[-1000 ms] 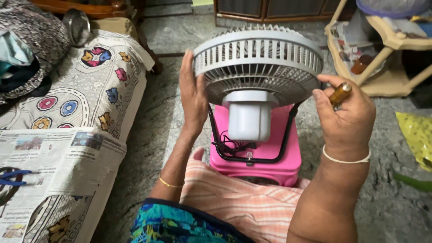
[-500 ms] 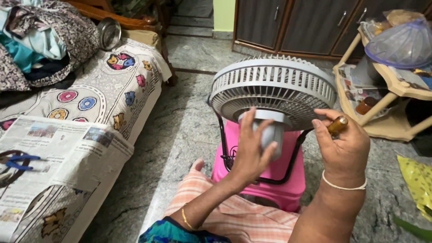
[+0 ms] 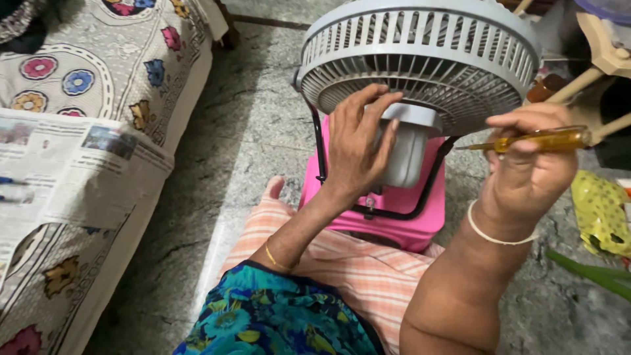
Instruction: The person sits on the floor and uses a screwdriver to remove screws from the rear housing of a small electric fan. They detach the rear grille, manipulate the power cord, and then reattach the rear grille to the fan body.
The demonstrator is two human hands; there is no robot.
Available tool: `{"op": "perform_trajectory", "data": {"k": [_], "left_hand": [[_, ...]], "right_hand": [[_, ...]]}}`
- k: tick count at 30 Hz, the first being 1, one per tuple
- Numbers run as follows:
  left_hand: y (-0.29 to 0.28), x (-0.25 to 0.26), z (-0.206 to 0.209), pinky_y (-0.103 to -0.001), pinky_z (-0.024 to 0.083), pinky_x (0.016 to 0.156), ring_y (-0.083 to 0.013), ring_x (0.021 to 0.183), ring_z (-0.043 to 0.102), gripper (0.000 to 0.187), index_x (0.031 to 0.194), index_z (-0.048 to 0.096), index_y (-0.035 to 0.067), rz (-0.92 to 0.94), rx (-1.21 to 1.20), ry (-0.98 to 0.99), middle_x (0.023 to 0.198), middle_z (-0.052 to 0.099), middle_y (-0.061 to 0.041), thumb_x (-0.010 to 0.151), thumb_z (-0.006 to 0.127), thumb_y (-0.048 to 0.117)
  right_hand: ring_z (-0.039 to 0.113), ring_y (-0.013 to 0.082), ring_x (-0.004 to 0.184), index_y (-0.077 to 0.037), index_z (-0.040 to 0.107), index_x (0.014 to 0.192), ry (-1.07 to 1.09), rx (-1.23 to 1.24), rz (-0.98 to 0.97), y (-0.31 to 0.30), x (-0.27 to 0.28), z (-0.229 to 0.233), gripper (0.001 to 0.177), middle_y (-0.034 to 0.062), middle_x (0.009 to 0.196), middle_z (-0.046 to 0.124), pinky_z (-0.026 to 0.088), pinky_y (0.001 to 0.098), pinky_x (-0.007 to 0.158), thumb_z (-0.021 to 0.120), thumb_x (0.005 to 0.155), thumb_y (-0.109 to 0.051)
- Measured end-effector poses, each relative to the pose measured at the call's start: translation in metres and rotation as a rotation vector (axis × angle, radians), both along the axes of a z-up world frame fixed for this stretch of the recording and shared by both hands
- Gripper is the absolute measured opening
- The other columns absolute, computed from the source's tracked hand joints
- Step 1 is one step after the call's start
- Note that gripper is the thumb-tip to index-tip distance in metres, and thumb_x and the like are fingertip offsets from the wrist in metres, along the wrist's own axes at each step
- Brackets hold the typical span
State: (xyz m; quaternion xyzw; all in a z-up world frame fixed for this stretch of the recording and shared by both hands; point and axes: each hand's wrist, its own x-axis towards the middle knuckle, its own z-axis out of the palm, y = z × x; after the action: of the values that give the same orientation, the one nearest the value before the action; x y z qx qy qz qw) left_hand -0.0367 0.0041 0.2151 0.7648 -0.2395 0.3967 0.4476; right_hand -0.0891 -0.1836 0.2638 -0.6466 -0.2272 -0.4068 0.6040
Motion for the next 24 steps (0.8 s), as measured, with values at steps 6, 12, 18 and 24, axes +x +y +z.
{"op": "perform_trajectory", "data": {"k": [6,12,18,24], "left_hand": [[-0.001,0.017,-0.007,-0.037,0.047,0.104,-0.0261,0.124,0.061,0.028,0.124,0.069,0.014,-0.045,-0.086,-0.038,0.128,0.063,-0.006,0.097,0.073,0.007],[0.004,0.022,-0.017,-0.041,0.047,0.108,-0.0276,0.122,0.059,0.033,0.124,0.068,0.012,-0.111,-0.091,-0.057,0.128,0.062,-0.007,0.092,0.080,0.012],[0.006,0.024,-0.015,-0.036,0.049,0.103,-0.0260,0.121,0.059,0.035,0.124,0.069,0.013,-0.121,-0.088,-0.054,0.128,0.063,-0.005,0.092,0.083,0.012],[0.007,0.021,-0.014,-0.036,0.049,0.103,-0.0263,0.122,0.058,0.033,0.123,0.069,0.013,-0.125,-0.085,-0.012,0.129,0.063,-0.005,0.093,0.082,0.012]], "right_hand": [[0.043,0.0078,0.055,0.002,0.061,0.102,-0.025,0.204,0.159,0.027,0.015,-0.009,0.057,0.0043,0.105,0.047,0.032,0.0185,0.046,0.074,0.094,-0.053],[0.040,0.0061,0.056,-0.004,0.062,0.106,0.001,0.336,0.278,0.035,0.043,-0.029,0.047,0.0032,0.107,0.048,0.032,0.0196,0.049,0.076,0.097,-0.048],[0.049,0.0068,0.061,0.000,0.070,0.098,-0.164,-0.104,-0.111,-0.004,0.065,-0.028,0.046,0.0016,0.100,0.054,0.039,0.0159,0.044,0.078,0.091,-0.045],[0.055,0.0169,0.073,0.008,0.072,0.108,0.003,-0.097,-0.133,-0.046,0.043,-0.051,0.026,0.0124,0.096,0.063,0.042,0.0226,0.064,0.088,0.107,-0.012]]}}
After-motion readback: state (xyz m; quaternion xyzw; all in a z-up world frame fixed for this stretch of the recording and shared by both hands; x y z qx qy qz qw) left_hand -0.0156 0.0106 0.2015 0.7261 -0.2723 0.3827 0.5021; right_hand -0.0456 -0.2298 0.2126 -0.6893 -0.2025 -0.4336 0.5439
